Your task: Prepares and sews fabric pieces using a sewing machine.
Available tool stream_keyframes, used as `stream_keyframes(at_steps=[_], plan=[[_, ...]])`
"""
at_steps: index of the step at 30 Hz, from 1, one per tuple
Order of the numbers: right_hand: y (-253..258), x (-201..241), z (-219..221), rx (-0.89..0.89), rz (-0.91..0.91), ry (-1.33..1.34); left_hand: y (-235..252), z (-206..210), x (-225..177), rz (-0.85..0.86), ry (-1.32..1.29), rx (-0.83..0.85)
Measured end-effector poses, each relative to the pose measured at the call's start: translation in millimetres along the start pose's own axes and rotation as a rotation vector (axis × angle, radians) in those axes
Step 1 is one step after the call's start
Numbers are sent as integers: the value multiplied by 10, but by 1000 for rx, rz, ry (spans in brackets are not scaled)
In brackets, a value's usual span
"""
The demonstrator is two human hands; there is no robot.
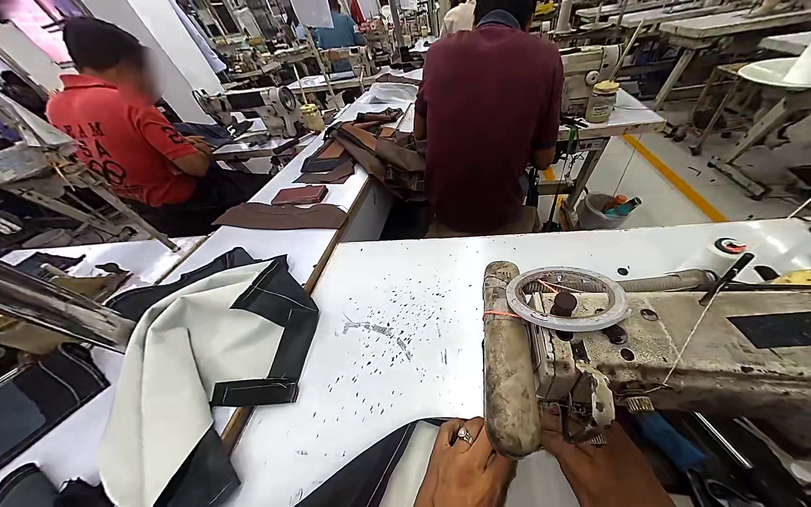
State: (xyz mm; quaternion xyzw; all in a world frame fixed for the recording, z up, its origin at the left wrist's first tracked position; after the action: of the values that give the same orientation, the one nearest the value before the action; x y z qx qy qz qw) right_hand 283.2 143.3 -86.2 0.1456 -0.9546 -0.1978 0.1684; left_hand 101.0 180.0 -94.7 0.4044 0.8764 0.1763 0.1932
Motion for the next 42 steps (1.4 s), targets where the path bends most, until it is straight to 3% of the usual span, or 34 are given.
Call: stream_keyframes(at_steps=[5, 12, 18, 23, 26, 30, 32, 36, 39, 42], plan=[[-128, 166, -28, 20, 129, -31, -123, 50, -16, 5, -92, 24], [-245, 273, 4, 20, 165, -89, -170, 31, 169, 127, -263, 274], [-272, 255, 19, 22, 172, -91, -168, 39, 225, 195, -229, 288], [-233, 209, 7, 48, 214, 6, -89, 15, -48, 68, -122, 248], [-34, 39, -88, -118, 422, 194, -38, 10, -155, -26, -104, 261], [199, -145, -53, -237, 569, 165, -32, 38, -220, -88, -147, 272], [233, -159, -37, -215, 554, 165, -64, 53, -227, -110, -161, 251], [261, -165, -72, -4, 636, 204, -148, 109, -233, -110, -175, 185], [194, -272, 147, -70, 574, 182, -169, 131, -244, -110, -162, 196], [317, -246, -73, 35, 462, 99, -165, 143, -240, -100, -146, 210]])
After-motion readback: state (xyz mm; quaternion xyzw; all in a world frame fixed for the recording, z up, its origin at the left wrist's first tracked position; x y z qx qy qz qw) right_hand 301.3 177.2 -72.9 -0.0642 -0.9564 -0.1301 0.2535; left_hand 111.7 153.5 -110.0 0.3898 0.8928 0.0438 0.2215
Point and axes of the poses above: each hand's wrist, its own y-axis towards the middle knuckle, its own z-axis out of the palm, x = y × z, the point moved 5 cm from there along y, towards the middle knuckle, and after that the axes turned 7 degrees about -x, right-handed, at the moved point
